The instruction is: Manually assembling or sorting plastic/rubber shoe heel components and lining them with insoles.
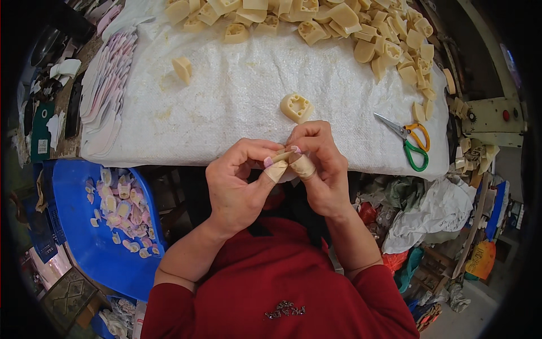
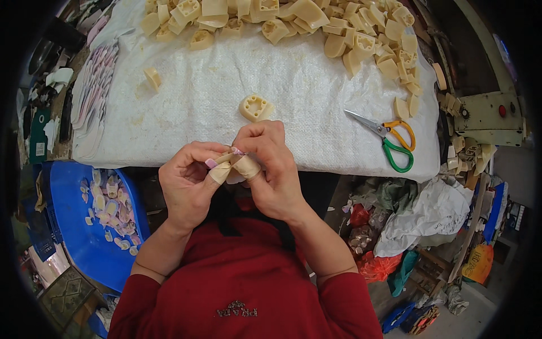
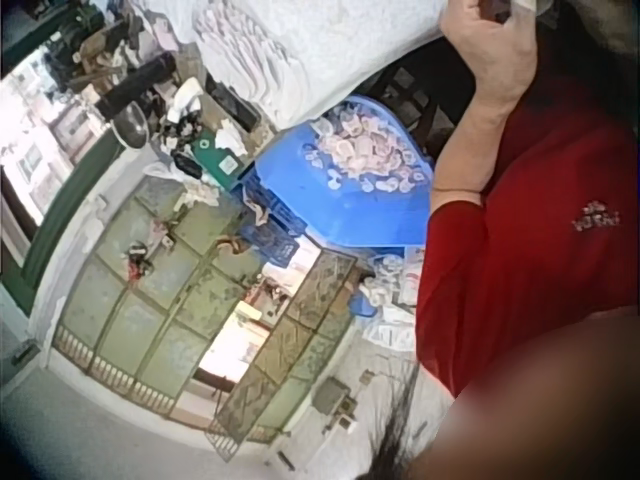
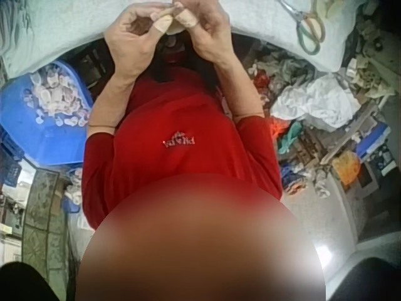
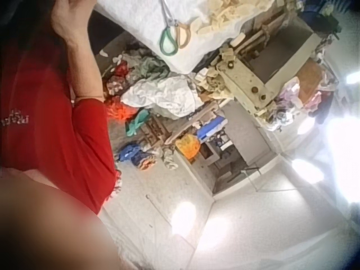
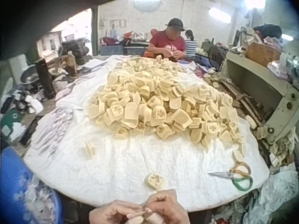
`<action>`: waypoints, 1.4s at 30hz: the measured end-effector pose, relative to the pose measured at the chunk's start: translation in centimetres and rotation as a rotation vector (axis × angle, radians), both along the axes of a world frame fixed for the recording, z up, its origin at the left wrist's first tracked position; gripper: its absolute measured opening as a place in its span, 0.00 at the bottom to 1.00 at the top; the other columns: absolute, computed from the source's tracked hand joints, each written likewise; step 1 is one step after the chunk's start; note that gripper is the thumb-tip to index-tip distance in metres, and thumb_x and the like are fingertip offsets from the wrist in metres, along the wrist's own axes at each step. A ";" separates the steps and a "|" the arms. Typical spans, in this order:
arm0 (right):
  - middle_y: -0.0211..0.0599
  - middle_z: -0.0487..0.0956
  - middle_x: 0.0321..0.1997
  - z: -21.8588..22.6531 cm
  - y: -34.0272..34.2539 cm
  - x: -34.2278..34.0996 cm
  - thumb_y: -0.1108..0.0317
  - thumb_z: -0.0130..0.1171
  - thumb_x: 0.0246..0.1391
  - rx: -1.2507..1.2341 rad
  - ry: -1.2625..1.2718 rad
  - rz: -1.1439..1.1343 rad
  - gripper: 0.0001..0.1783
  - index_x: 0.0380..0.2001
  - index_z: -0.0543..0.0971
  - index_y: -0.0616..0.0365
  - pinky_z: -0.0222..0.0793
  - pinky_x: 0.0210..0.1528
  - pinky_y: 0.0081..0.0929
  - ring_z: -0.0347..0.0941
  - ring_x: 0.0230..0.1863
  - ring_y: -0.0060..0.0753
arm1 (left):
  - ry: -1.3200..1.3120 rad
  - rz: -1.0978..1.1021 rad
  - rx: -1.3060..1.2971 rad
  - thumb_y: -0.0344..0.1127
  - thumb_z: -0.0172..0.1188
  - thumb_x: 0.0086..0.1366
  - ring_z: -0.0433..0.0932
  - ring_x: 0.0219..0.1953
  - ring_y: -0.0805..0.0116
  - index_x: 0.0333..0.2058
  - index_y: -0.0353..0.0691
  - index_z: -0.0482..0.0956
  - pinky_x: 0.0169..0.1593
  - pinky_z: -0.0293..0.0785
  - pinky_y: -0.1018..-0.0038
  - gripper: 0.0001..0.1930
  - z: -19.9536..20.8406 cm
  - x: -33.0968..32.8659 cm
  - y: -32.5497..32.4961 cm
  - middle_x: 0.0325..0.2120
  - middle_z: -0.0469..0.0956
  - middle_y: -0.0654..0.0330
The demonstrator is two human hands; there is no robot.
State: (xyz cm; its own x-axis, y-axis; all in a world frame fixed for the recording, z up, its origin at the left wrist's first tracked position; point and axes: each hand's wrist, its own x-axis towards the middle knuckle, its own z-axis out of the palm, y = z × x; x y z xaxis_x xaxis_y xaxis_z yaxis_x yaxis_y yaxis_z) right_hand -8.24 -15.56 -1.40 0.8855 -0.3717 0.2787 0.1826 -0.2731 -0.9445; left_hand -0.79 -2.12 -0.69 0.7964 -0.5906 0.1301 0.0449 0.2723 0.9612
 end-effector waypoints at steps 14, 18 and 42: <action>0.33 0.71 0.35 0.6 -0.4 -0.4 0.66 0.63 0.49 -0.083 -0.053 -0.001 0.10 0.31 0.74 0.58 0.60 0.46 0.30 0.64 0.41 0.35 | -0.520 0.071 0.204 0.28 0.66 0.53 0.73 0.41 0.64 0.27 0.37 0.78 0.40 0.70 0.73 0.05 0.9 1.2 0.1 0.37 0.74 0.55; 0.46 0.73 0.48 1.1 -1.9 -0.5 0.57 0.65 0.50 0.389 0.027 0.160 0.25 0.45 0.74 0.65 0.67 0.47 0.29 0.69 0.48 0.33 | -0.822 0.156 0.163 0.25 0.66 0.48 0.73 0.41 0.59 0.27 0.39 0.79 0.42 0.70 0.70 0.07 0.3 1.9 0.3 0.36 0.75 0.57; 0.36 0.70 0.46 0.0 -0.4 -0.1 0.67 0.62 0.49 -0.090 -0.137 0.198 0.21 0.47 0.73 0.57 0.72 0.35 0.26 0.72 0.35 0.31 | 0.285 -0.331 0.034 0.50 0.43 0.66 0.71 0.35 0.72 0.60 0.38 0.47 0.37 0.70 0.78 0.31 -1.0 -0.9 1.1 0.41 0.68 0.56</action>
